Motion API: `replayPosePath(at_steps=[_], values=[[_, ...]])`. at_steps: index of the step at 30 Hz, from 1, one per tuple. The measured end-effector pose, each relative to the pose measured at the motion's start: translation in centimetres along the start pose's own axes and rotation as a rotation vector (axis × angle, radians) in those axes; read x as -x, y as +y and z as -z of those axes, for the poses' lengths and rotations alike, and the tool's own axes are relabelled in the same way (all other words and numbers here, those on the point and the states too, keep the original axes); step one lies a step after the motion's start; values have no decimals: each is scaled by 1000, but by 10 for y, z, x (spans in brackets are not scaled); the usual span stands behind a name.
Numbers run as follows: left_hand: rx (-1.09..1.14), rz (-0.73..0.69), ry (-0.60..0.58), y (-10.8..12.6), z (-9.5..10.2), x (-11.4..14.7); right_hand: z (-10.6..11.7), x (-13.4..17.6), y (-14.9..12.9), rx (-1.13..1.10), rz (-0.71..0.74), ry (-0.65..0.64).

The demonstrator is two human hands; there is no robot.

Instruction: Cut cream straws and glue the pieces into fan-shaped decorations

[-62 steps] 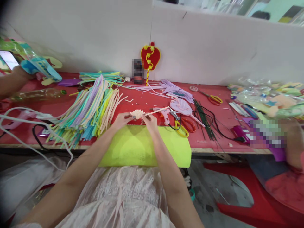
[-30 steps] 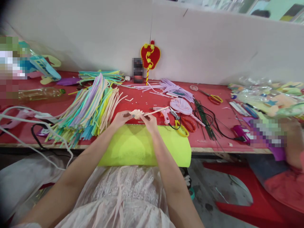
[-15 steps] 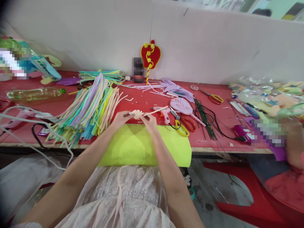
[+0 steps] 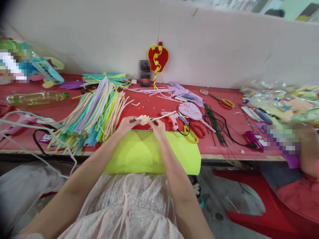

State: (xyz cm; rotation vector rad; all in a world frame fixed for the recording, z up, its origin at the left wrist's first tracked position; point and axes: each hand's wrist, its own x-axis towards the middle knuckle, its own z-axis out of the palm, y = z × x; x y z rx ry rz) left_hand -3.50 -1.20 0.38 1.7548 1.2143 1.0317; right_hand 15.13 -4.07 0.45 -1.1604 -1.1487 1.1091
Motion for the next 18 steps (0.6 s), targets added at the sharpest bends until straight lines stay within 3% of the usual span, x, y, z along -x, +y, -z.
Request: replayPosePath(at_steps=[18], values=[[-41,-45,-64,-1,1,2,1,-5,7,-84,43,9]])
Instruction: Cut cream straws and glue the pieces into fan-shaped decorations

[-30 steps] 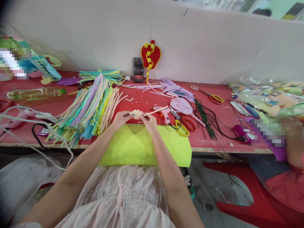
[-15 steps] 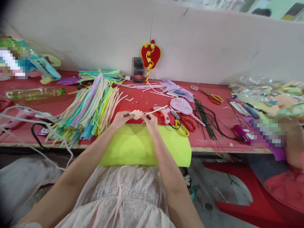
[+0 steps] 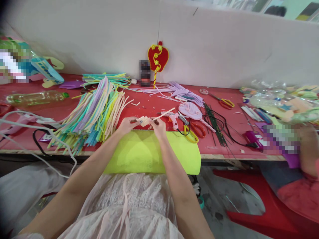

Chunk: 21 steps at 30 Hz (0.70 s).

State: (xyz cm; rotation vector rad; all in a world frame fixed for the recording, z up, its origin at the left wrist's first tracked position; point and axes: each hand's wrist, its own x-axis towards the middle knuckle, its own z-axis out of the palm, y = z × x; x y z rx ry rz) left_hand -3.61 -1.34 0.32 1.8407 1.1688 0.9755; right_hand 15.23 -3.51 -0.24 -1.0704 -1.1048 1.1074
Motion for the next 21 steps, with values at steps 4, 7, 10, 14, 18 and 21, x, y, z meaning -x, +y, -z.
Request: replayPosePath(at_steps=[4,7,10,14,18,21], values=[[-10,8,-7,3,0,0,0,0,-1,10,1,-2],[-17,14,-13,3,0,0,0,0,-1,48,-3,10],[-35,18,-13,2,0,0,1,-1,0,83,-12,16],[-34,2,-17,3,1,0,1,-1,1,97,-9,23],[-22,-14,-9,0,0,0,1,0,0,119,-9,19],[1,-6,-1,-5,-1,-2,1,0,-1,122,-10,17]])
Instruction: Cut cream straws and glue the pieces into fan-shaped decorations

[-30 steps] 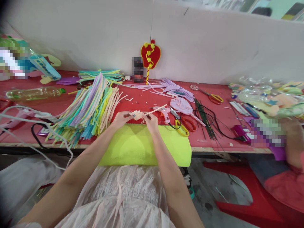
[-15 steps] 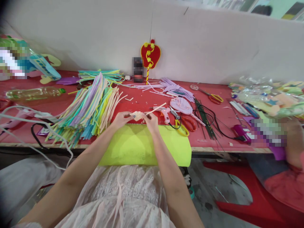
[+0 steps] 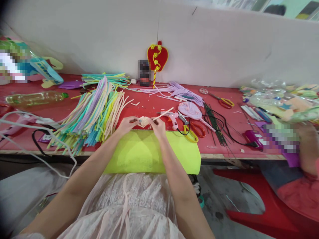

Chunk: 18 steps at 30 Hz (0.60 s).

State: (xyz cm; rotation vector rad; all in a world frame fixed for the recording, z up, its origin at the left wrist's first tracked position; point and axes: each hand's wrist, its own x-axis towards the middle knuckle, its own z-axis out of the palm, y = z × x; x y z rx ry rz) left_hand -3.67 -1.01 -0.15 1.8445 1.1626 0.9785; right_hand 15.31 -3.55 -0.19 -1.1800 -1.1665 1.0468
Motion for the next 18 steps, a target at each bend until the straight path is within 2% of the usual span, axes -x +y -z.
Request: replayPosePath(at_steps=[4,10,18], values=[[40,29,1,-1,-1,0,0,-1,1,-17,13,33],[160,7,-105,5,0,2,0,0,-1,-48,42,53],[157,19,-40,2,0,-1,1,9,-16,127,45,51]])
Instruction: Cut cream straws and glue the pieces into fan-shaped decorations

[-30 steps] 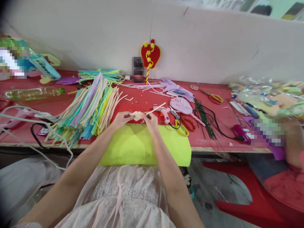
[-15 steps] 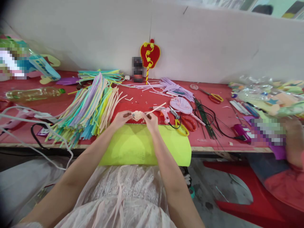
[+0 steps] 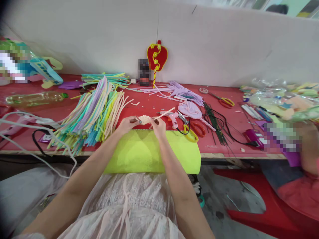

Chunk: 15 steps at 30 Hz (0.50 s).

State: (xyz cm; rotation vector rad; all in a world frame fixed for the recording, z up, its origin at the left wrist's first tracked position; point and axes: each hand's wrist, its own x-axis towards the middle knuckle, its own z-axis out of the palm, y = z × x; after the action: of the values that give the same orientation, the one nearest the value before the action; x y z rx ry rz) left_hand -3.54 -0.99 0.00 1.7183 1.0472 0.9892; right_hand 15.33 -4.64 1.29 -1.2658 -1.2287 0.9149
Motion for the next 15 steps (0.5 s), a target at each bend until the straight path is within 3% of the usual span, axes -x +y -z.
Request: replayPosePath(at_steps=[8,15], values=[[41,44,-26,-1,-1,0,0,1,-5,-26,-38,10],[93,66,22,-4,-2,-1,-1,1,-5,-66,-58,-34]])
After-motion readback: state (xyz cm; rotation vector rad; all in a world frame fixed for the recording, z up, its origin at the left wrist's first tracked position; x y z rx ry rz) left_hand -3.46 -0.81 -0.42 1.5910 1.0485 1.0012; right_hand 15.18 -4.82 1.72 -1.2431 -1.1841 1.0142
